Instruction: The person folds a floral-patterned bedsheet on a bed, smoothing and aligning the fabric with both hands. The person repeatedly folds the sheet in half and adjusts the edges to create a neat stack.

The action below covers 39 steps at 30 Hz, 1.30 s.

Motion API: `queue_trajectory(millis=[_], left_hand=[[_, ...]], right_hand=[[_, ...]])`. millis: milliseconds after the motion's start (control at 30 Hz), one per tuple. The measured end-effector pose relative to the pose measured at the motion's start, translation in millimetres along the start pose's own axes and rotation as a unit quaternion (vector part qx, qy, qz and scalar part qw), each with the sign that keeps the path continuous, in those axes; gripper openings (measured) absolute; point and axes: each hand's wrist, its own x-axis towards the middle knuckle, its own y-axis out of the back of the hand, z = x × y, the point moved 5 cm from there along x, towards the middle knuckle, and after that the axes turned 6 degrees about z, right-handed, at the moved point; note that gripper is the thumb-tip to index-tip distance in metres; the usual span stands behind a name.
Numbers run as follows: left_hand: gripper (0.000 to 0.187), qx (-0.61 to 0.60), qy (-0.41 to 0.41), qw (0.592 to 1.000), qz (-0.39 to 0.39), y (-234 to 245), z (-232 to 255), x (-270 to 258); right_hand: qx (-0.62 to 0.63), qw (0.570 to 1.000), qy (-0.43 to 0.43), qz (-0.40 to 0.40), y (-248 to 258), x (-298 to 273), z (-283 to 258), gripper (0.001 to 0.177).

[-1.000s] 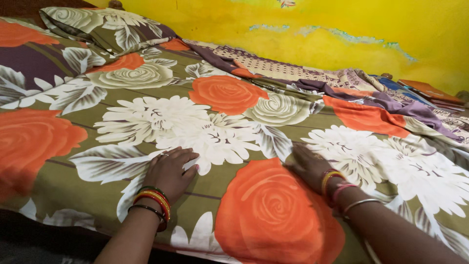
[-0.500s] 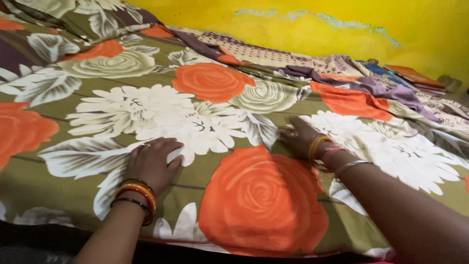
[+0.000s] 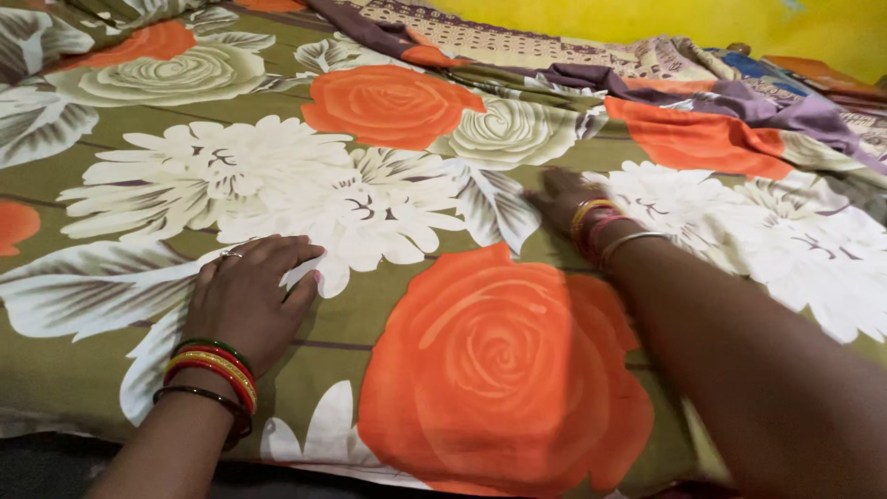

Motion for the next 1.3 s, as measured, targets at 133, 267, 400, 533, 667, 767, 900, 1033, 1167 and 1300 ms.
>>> queue_trajectory(millis=[133,267,400,533,667,767,900,1033,1167,1300], left_hand=[[0.033,0.004,-0.005,1.000,-0.001,-2,-1,-1],[0.033,0.000,-0.013,1.000,0.009,-4,-4,-1],[0.034,-0.003,-0.012,1.000,0.014,-2,-5,-3],[0.035,0.026,0.042,0.998,-0.044,-4,-3,1],[0.040,-0.011,0.019,1.000,-0.007,-18,26,11],[0.049,-0.063,-0.057,0.996,-0.005,-48,83,7],[0.059,0.010,-0.142,0.981,-0.131,-82,151,-1],[0.060,0.050,-0.122,0.973,-0.187,-81,165,-3],[0.060,0.016,-0.132,0.982,-0.138,-76,165,-10],[0.063,-0.016,-0.096,0.983,-0.153,-72,165,-6]], right_hand=[[-0.049,0.998,-0.038,0.031,13,-14,111,0.088],[-0.090,0.988,-0.125,0.029,36,-77,198,0.085],[-0.123,0.982,-0.146,0.011,41,-121,255,0.083],[-0.273,0.958,-0.065,-0.053,38,-160,274,0.067],[-0.128,0.970,-0.200,0.047,52,-197,239,0.074],[-0.101,0.967,-0.230,0.044,67,-213,214,0.073],[-0.086,0.969,-0.226,0.056,78,-219,199,0.074],[-0.068,0.968,-0.233,0.055,80,-220,198,0.076],[-0.033,0.968,-0.240,0.059,80,-224,199,0.077],[0.065,0.985,-0.153,0.038,85,-226,206,0.076]])
